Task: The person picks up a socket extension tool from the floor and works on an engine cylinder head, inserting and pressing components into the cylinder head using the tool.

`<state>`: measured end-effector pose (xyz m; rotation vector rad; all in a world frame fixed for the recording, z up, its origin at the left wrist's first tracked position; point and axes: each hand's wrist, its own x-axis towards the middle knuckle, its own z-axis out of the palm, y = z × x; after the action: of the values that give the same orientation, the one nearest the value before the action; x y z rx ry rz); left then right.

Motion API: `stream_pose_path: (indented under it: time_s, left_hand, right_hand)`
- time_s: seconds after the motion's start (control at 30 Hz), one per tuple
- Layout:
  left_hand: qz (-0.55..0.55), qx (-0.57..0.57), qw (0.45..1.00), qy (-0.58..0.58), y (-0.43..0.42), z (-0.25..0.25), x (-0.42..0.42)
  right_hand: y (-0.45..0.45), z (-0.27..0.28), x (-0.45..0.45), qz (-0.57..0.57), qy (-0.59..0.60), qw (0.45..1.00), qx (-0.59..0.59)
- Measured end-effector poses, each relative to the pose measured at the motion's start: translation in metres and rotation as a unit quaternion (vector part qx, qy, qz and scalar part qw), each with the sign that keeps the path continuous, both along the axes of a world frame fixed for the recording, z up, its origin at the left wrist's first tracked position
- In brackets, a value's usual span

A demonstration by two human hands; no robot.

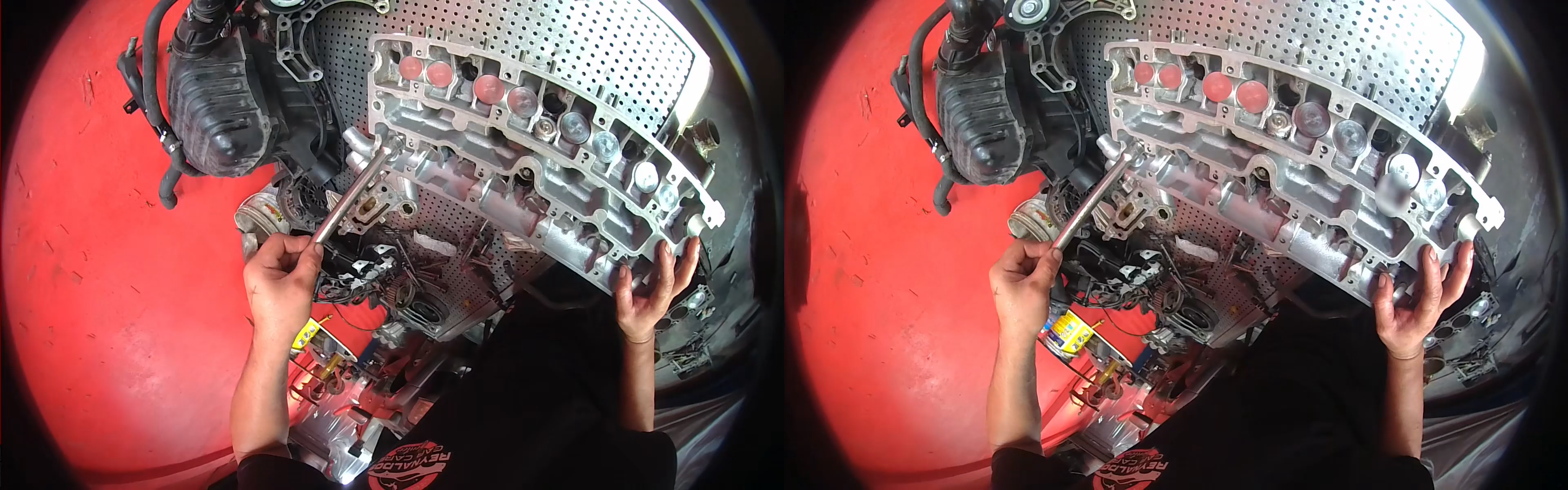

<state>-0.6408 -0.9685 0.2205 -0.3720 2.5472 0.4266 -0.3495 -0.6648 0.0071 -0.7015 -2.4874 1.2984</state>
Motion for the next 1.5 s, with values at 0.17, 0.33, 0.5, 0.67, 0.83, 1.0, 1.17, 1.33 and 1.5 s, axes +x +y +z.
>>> stream_pose_path:
  time_s: [0.17, 0.33, 0.5, 0.67, 0.83, 1.0, 1.17, 1.33, 1.5]
  left_hand:
    - [-0.008, -0.004, 1.000, 0.017, 0.006, 0.010, 0.007]
    - [-0.101, -0.053, 0.992, 0.046, 0.046, 0.050, -0.016]
    - [-0.230, -0.156, 0.960, 0.045, 0.105, 0.051, -0.064]
    - [-0.244, -0.188, 0.951, -0.015, 0.128, 0.033, -0.089]
    - [-0.271, -0.186, 0.944, -0.032, 0.125, 0.025, -0.103]
    - [-0.280, -0.173, 0.944, -0.028, 0.129, 0.018, -0.107]
    - [-0.309, -0.176, 0.935, -0.012, 0.129, 0.015, -0.114]
    - [-0.323, -0.190, 0.927, -0.016, 0.135, 0.015, -0.117]
    - [-0.318, -0.177, 0.931, -0.007, 0.132, 0.016, -0.114]
  right_hand:
    - [0.000, -0.003, 0.001, -0.003, 0.007, 1.000, -0.022]
    - [-0.001, -0.005, 0.003, -0.007, 0.006, 1.000, -0.022]
    - [-0.001, -0.006, 0.008, -0.006, -0.004, 1.000, -0.019]
    - [0.000, -0.008, 0.012, -0.001, -0.013, 1.000, -0.011]
    - [0.000, -0.008, 0.012, 0.000, -0.014, 1.000, -0.006]
    - [0.000, -0.007, 0.011, -0.002, -0.015, 1.000, -0.004]
    - [0.001, -0.004, 0.010, 0.003, -0.023, 1.000, 0.013]
    - [0.001, -0.006, 0.010, 0.000, -0.014, 1.000, 0.005]
    - [0.000, -0.005, 0.011, -0.001, -0.019, 1.000, 0.004]
